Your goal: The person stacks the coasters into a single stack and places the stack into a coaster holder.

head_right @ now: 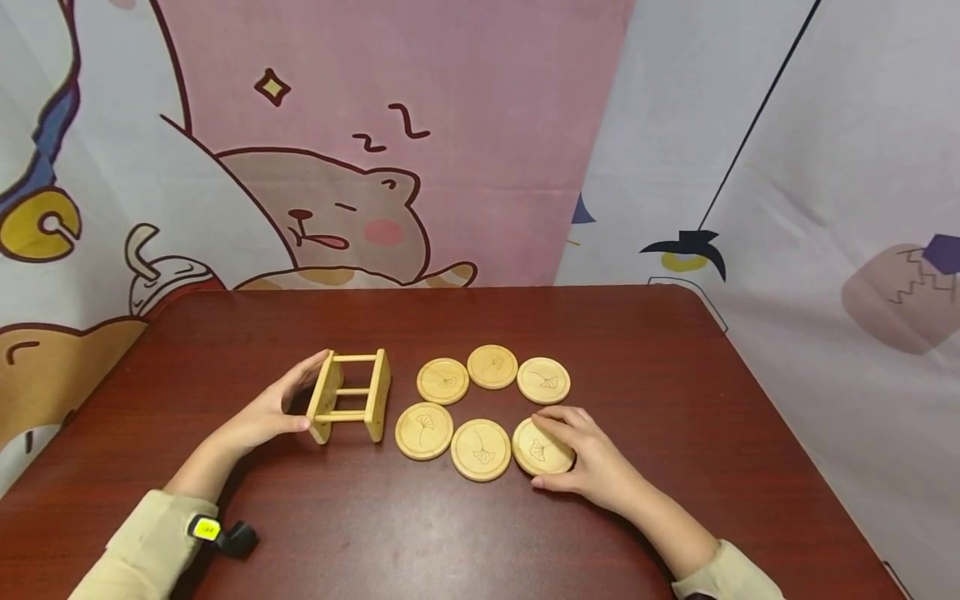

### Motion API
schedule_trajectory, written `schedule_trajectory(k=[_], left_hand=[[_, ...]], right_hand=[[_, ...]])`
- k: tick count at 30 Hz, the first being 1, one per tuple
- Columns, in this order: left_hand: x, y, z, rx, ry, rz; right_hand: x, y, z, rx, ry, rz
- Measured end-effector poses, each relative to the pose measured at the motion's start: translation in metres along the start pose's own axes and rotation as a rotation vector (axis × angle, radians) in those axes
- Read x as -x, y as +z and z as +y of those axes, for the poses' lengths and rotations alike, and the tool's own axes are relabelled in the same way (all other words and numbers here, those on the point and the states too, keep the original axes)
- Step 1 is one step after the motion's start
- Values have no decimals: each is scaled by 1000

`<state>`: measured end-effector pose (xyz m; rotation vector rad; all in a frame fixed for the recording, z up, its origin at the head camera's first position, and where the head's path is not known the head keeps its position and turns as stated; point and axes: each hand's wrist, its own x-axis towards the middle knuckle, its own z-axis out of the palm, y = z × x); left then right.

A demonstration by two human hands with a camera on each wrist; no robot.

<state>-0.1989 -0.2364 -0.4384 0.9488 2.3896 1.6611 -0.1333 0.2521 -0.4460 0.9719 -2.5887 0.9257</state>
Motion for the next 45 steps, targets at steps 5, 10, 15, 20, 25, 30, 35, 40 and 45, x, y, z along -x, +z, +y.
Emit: schedule_trajectory(k=[5, 10, 15, 20, 25, 30, 35, 40, 45], left_hand=[[0, -1, 1, 5, 0, 2], [0, -1, 1, 8, 0, 3], [0, -1, 1, 9, -1, 5], [1, 0, 1, 6, -6, 6], [1, -1, 0, 6, -7, 4], [2, -1, -1, 11, -7, -3], [1, -1, -1, 18, -10, -3], [1, 0, -1, 24, -3, -5], [1, 0, -2, 23, 0, -4]], right_hand=[[-4, -1, -2, -13, -22, 25], [-10, 1, -4, -25, -53, 44], [-15, 5, -7, -43, -78, 48], [-20, 9, -10, -63, -99, 47], [-25, 14, -14, -65, -106, 27], [-29, 17, -18, -68, -99, 15], [-31, 20, -21, -79, -115, 21], [-35, 24, -26, -88, -119, 11], [-39, 28, -30, -97, -102, -16]])
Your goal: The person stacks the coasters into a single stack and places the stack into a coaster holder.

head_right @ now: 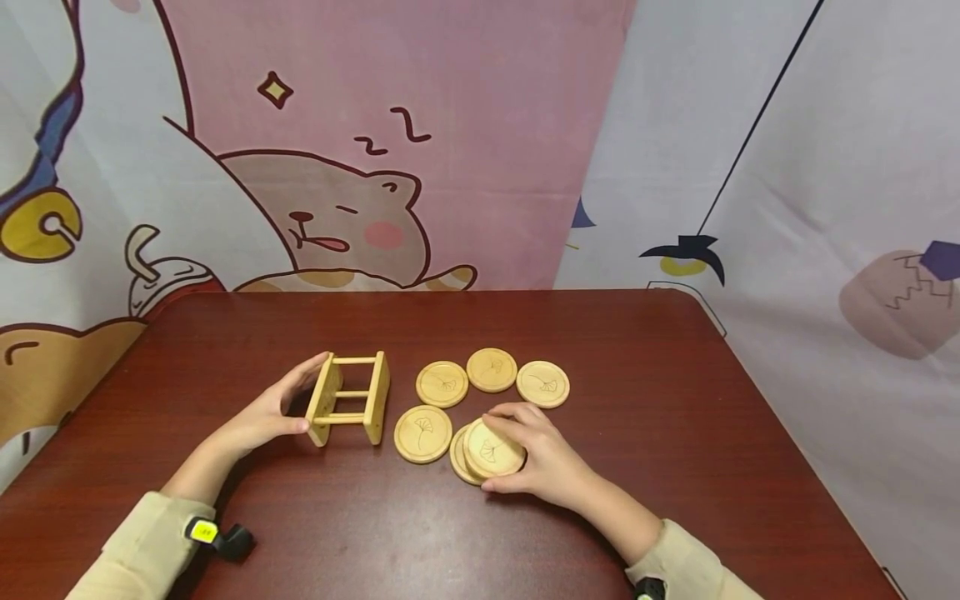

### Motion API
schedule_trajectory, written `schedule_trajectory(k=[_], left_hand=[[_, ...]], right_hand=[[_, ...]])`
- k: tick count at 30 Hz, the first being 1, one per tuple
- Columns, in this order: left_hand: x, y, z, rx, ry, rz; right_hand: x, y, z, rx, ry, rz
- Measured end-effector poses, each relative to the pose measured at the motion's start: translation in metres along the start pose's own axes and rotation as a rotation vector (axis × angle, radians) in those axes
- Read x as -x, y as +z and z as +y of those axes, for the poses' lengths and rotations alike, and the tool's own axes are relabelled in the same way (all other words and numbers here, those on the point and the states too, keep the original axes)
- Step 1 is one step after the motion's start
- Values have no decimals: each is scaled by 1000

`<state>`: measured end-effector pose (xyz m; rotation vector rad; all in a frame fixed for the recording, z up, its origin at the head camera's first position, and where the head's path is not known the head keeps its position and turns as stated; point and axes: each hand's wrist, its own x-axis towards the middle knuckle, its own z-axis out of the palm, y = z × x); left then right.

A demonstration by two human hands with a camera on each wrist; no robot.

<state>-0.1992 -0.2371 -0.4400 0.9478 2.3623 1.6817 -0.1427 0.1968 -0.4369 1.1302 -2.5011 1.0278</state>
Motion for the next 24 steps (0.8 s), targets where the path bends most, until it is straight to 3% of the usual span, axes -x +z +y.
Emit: schedule_trajectory(k=[10, 24], left_hand=[[0, 0, 0, -4, -4, -5], [0, 0, 2, 1, -13, -4]], right_hand=[[-6, 8, -2, 29, -40, 6], [-9, 14, -2, 45, -19, -19]])
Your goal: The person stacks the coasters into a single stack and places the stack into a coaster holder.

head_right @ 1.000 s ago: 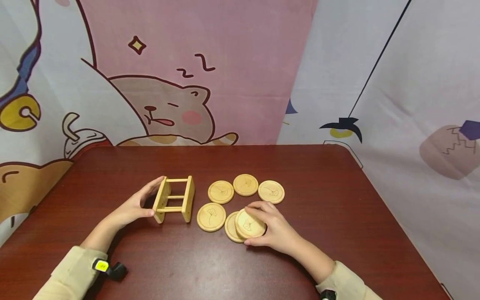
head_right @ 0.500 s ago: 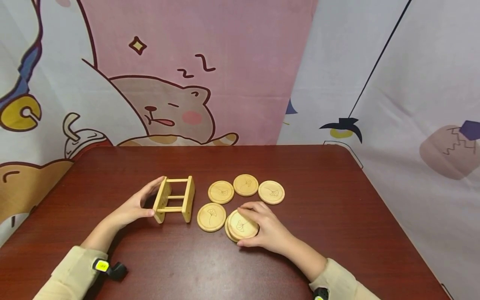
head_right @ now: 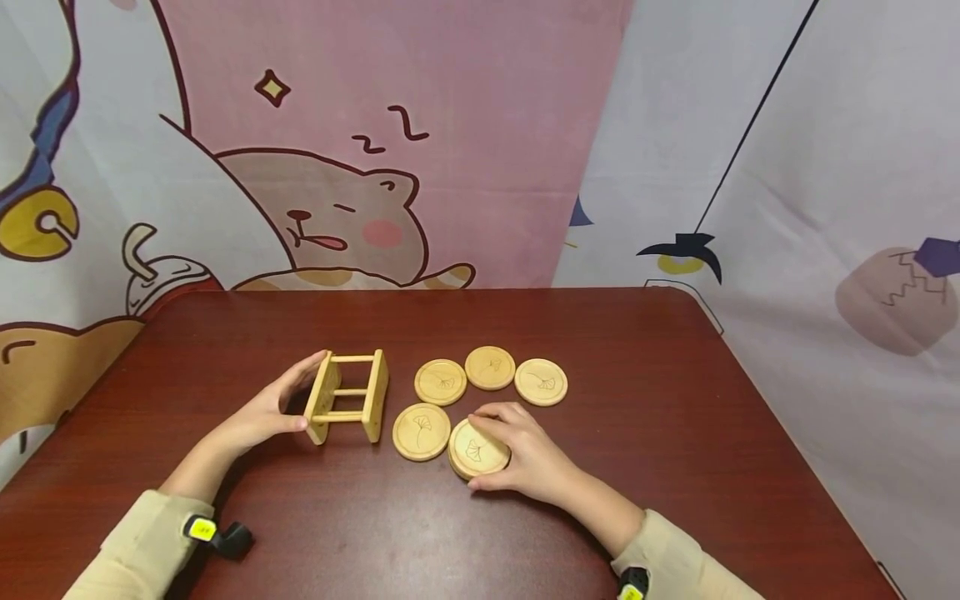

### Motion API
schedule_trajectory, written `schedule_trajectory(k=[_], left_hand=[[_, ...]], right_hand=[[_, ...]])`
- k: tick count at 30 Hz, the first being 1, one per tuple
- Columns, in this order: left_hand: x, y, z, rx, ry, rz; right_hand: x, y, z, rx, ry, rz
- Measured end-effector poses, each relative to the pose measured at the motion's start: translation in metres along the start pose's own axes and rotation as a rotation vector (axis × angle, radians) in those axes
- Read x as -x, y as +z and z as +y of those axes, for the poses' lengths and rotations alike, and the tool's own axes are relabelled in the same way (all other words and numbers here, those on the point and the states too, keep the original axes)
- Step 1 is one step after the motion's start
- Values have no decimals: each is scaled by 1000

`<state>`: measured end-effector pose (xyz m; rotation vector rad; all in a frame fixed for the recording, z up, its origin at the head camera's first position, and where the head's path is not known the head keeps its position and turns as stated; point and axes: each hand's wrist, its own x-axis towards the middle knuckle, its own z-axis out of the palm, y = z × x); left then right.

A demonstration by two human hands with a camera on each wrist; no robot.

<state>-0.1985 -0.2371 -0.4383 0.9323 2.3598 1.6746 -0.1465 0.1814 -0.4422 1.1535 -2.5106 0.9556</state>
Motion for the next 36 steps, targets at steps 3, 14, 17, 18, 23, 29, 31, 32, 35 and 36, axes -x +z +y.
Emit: schedule_trajectory(k=[3, 14, 17, 18, 23, 29, 31, 32, 35, 36], left_hand=[[0, 0, 1, -3, -6, -1], [0, -1, 1, -9, -28, 3], [0, -1, 0, -3, -25, 5], [0, -1, 0, -3, -24, 6], [0, -1, 0, -10, -8, 3], [0, 0, 1, -11, 16, 4], [0, 1, 0, -12, 19, 6], [0, 1, 0, -12, 17, 5], [0, 1, 0, -8, 14, 4], [0, 1, 0, -5, 12, 3]], right_hand=[[-1, 1, 1, -2, 5, -12], [-2, 2, 1, -9, 28, -38], [-2, 2, 0, -12, 38, -49], [-2, 2, 0, -13, 41, -52], [-2, 2, 1, -6, 50, -62], [-1, -2, 1, -5, 28, -37], [-1, -3, 1, -6, 19, -24], [-1, -3, 1, -2, 17, -20], [-1, -5, 2, 3, 18, -7], [0, -6, 3, 8, 21, -1]])
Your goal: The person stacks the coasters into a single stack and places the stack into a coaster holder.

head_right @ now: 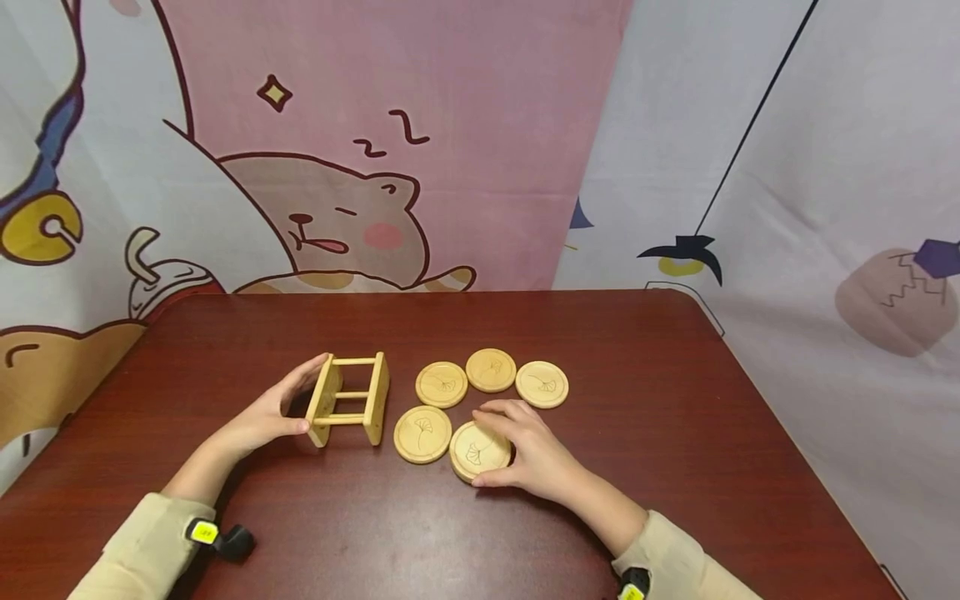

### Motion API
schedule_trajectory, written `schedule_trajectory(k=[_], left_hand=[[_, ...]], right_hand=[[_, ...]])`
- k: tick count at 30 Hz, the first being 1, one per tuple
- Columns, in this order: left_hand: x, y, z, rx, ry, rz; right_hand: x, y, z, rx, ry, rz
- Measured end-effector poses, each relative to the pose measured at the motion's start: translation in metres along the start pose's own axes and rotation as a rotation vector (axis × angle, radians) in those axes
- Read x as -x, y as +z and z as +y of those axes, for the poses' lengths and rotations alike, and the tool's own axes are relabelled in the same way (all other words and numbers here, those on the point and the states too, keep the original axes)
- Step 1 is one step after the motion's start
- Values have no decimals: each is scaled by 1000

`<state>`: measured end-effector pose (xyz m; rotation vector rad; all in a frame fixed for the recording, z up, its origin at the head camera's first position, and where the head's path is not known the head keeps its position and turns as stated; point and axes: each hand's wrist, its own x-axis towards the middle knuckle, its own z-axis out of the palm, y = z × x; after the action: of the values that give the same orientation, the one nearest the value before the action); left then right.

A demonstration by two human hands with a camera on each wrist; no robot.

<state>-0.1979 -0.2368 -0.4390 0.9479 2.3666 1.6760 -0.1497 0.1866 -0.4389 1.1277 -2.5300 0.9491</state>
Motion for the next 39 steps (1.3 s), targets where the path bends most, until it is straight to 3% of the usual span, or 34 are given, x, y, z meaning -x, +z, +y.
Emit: schedule_trajectory(k=[23, 39], left_hand=[[0, 0, -1, 0, 4, 4], [0, 0, 2, -9, -22, -2]], right_hand=[[2, -26, 34, 29, 95, 121], [8, -41, 59, 80, 241, 133]])
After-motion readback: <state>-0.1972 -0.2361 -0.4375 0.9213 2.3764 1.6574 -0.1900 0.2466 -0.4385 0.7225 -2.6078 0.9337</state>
